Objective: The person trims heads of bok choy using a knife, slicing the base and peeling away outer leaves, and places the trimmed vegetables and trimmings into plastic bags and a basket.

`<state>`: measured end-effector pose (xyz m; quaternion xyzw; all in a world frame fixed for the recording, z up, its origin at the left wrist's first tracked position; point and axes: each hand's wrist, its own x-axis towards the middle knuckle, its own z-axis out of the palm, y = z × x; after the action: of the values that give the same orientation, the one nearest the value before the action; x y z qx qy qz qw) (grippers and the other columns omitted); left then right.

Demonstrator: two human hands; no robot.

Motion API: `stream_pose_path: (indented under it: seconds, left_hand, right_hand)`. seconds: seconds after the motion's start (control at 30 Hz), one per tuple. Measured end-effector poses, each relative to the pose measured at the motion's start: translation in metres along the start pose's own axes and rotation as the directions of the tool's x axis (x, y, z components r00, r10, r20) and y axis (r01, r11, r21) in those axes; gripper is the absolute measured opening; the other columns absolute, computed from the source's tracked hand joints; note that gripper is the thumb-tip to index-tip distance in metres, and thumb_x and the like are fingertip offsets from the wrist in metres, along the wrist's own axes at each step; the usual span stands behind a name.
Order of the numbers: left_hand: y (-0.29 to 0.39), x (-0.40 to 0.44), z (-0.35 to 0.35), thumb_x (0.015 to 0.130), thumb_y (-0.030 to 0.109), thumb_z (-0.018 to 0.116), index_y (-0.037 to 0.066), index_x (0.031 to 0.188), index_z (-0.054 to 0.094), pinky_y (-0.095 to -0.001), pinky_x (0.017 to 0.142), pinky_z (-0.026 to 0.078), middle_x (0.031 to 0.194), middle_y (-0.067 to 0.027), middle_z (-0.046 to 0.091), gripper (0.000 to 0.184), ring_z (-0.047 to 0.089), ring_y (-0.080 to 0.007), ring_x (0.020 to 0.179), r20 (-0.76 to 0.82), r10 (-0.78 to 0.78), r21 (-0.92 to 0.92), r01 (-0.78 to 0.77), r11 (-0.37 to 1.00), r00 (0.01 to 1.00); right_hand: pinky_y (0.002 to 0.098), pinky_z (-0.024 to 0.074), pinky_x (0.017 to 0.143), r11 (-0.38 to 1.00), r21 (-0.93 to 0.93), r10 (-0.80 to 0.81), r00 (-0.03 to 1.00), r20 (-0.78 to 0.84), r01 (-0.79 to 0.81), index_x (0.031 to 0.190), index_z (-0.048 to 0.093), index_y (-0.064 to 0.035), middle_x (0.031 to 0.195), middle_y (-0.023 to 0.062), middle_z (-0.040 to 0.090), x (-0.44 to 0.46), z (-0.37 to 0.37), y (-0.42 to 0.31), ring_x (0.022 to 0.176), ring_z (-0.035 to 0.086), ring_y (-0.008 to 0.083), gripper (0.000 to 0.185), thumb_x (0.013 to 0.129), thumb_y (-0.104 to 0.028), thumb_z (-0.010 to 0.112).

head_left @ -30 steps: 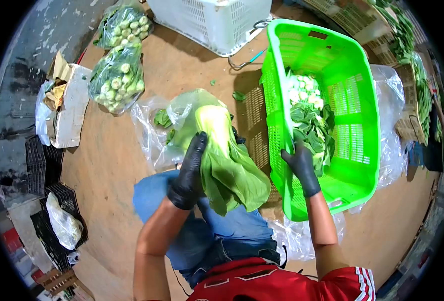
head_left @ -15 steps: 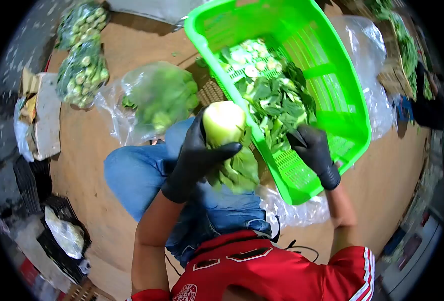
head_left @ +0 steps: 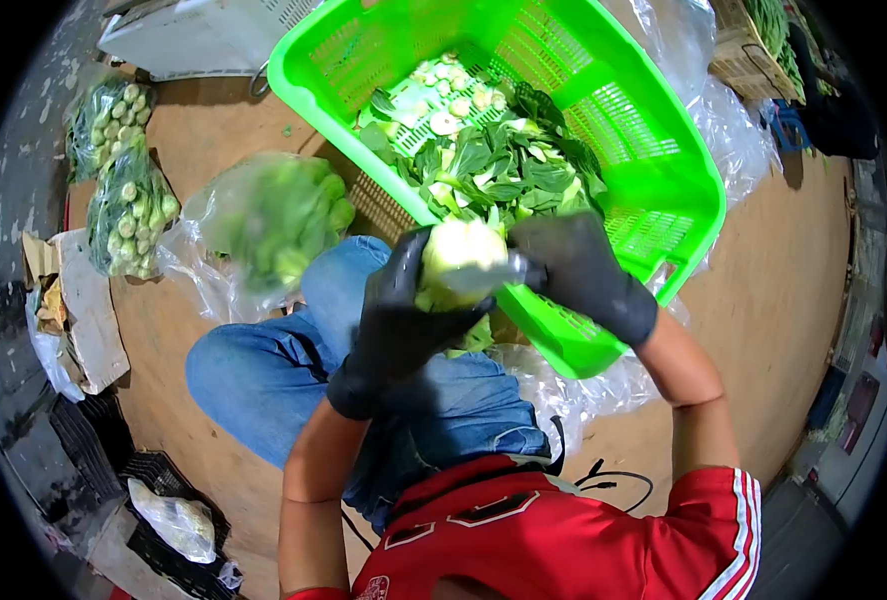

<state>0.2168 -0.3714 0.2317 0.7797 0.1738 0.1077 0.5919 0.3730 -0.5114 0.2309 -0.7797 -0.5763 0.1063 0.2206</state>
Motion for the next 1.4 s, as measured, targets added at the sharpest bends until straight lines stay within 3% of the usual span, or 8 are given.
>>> stream_pose_path:
  seconds: [0.17,0.27,0.33,0.53,0.67,0.8,1.07,1.4]
  left_hand:
    - [-0.021,0.020,0.021,0.066,0.016,0.077,-0.001,0.118,0.049,-0.0312,0.088,0.044,0.108,-0.0098,0.058,0.061,0.055,-0.0175,0.101,0.037,-0.109,-0.301,0.115,0.947,0.993]
    - [-0.027,0.027,0.025,0.070,0.017,0.076,0.000,0.118,0.050,-0.0304,0.089,0.043,0.108,-0.0061,0.058,0.058,0.054,-0.0153,0.101,0.242,-0.223,-0.573,0.324,0.752,0.944]
    - [-0.031,0.030,0.027,0.072,0.014,0.074,0.000,0.118,0.051,-0.0293,0.087,0.044,0.108,-0.0063,0.059,0.053,0.054,-0.0135,0.098,0.302,-0.176,-0.545,0.321,0.774,0.937]
    - [-0.034,0.050,-0.006,0.076,0.021,0.071,-0.001,0.120,0.048,-0.0281,0.087,0.043,0.111,-0.0063,0.057,0.054,0.053,-0.0130,0.098,0.597,-0.149,-0.377,0.440,0.815,0.788]
    - [-0.030,0.054,0.003,0.080,0.026,0.067,-0.002,0.121,0.046,-0.0284,0.090,0.041,0.113,-0.0069,0.055,0.054,0.050,-0.0136,0.104,0.448,-0.212,-0.525,0.447,0.724,0.868]
    - [-0.025,0.053,0.017,0.088,0.025,0.058,-0.003,0.131,0.037,-0.0296,0.092,0.040,0.120,-0.0115,0.052,0.056,0.050,-0.0171,0.107,0.354,-0.159,-0.538,0.340,0.771,0.922]
    - [-0.023,0.059,0.030,0.080,0.020,0.069,-0.005,0.114,0.048,-0.0297,0.085,0.044,0.103,-0.0109,0.060,0.047,0.055,-0.0152,0.096,0.291,-0.059,-0.246,0.134,0.960,0.955]
    - [-0.031,0.046,0.025,0.079,0.033,0.068,-0.005,0.118,0.046,-0.0326,0.091,0.041,0.110,-0.0169,0.057,0.059,0.054,-0.0214,0.103,0.411,-0.023,-0.360,0.185,0.915,0.911]
  right_hand:
    - [0.0360,0.0476,0.063,0.783,0.166,0.581,0.800,0.147,-0.599,0.093,0.063,-0.0033,0.075,0.0154,0.063,-0.013,0.028,0.088,0.066,0.061,0.0237,0.025,0.077,-0.023,0.065]
    - [0.0322,0.0462,0.081,0.510,0.827,0.286,0.953,0.097,-0.237,0.124,0.044,0.0002,0.102,0.0161,0.061,-0.018,0.014,0.044,0.090,0.058,0.0200,0.062,0.074,-0.021,0.073]
    - [0.0320,0.0471,0.077,0.866,0.498,0.098,0.993,-0.065,-0.053,0.123,0.045,-0.0001,0.095,0.0156,0.061,-0.012,0.002,0.022,0.084,0.059,0.0201,0.062,0.070,-0.016,0.075]
    - [0.0284,0.0473,0.065,0.570,0.646,0.222,0.852,0.475,-0.508,0.106,0.058,-0.0010,0.078,0.0128,0.061,0.002,-0.019,0.051,0.068,0.056,0.0136,0.036,0.073,-0.014,0.064]
    - [0.0364,0.0484,0.073,0.954,0.129,0.291,0.942,-0.164,-0.272,0.112,0.055,0.0026,0.094,0.0163,0.064,-0.008,0.000,0.076,0.081,0.064,0.0262,0.046,0.077,-0.024,0.067]
    - [0.0300,0.0482,0.070,0.646,0.642,0.444,0.887,0.125,-0.414,0.110,0.054,0.0030,0.091,0.0122,0.063,-0.005,-0.011,0.039,0.078,0.061,0.0168,0.046,0.079,-0.028,0.067]
    - [0.0267,0.0487,0.063,0.444,0.723,0.350,0.845,0.404,-0.530,0.104,0.055,0.0048,0.084,0.0090,0.062,0.011,-0.039,0.021,0.070,0.059,0.0127,0.043,0.075,-0.024,0.069]
    - [0.0301,0.0465,0.063,0.723,0.521,0.190,0.856,0.481,-0.453,0.113,0.053,0.0051,0.077,0.0136,0.062,0.011,-0.038,0.038,0.068,0.056,0.0139,0.048,0.070,-0.016,0.062]
